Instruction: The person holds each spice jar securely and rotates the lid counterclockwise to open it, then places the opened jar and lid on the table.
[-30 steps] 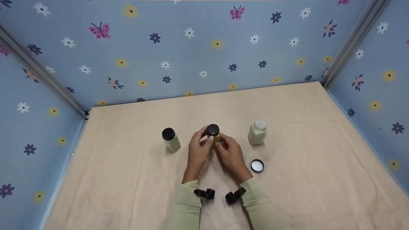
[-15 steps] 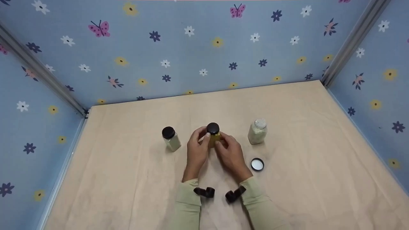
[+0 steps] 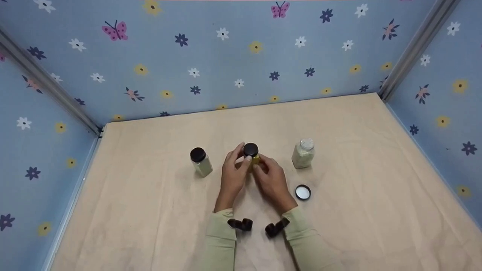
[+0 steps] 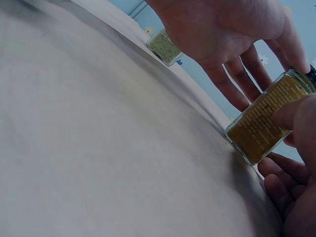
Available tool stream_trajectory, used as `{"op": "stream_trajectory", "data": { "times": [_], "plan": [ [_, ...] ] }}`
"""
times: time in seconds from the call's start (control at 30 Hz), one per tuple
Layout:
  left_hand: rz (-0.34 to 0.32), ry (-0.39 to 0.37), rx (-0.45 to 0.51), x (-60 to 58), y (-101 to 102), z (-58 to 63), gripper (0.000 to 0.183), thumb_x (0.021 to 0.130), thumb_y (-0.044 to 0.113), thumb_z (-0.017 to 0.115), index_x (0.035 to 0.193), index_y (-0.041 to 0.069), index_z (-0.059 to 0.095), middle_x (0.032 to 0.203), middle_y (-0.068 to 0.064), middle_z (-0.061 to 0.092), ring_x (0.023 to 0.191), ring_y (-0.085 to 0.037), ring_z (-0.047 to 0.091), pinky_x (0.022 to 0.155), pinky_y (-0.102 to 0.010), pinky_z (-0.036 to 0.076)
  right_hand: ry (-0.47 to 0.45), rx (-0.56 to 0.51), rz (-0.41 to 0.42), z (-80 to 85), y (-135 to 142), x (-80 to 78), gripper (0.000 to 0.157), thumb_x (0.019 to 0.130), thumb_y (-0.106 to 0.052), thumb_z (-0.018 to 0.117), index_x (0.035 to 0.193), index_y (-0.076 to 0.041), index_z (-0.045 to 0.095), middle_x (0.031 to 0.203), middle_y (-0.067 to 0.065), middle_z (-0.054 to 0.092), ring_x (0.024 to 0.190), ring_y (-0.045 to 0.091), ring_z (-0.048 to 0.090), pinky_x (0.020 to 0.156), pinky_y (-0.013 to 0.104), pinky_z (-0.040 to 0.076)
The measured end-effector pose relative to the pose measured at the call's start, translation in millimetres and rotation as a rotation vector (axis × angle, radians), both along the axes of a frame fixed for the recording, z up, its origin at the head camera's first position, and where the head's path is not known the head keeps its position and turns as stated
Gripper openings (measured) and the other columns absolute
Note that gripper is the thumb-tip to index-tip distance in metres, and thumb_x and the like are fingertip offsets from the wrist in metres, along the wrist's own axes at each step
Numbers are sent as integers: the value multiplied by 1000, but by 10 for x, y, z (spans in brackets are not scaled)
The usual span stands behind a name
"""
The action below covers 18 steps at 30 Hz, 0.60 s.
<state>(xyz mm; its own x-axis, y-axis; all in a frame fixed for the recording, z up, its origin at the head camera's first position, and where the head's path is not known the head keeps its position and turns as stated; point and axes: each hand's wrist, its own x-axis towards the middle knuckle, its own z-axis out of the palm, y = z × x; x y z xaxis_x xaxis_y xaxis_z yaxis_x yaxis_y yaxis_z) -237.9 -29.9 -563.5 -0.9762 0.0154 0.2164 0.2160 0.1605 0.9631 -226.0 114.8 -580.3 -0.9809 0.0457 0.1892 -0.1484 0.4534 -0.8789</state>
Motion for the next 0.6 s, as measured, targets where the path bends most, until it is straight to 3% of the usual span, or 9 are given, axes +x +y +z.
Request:
{"op": "stream_trajectory", "data": {
  "times": [0.33,0.6],
  "plan": [
    [-2,-3,-24,0,-5,-7,49,100,31,63,146,16,53,134,-5,55,126,-18,53,99,-36,49,-16,41,-8,-3,7,4,46,99,-27,64,140,-8,59,119,6,66,104,17,60,93,38,48],
    [-23,1,31,-9,-53,-13,43,102,27,60,144,16,56,131,-5,58,125,-20,53,100,-41,47,-19,19,5,-5,17,-4,46,99,-26,65,141,-9,58,122,6,65,109,18,60,97,39,47]
  ]
}}
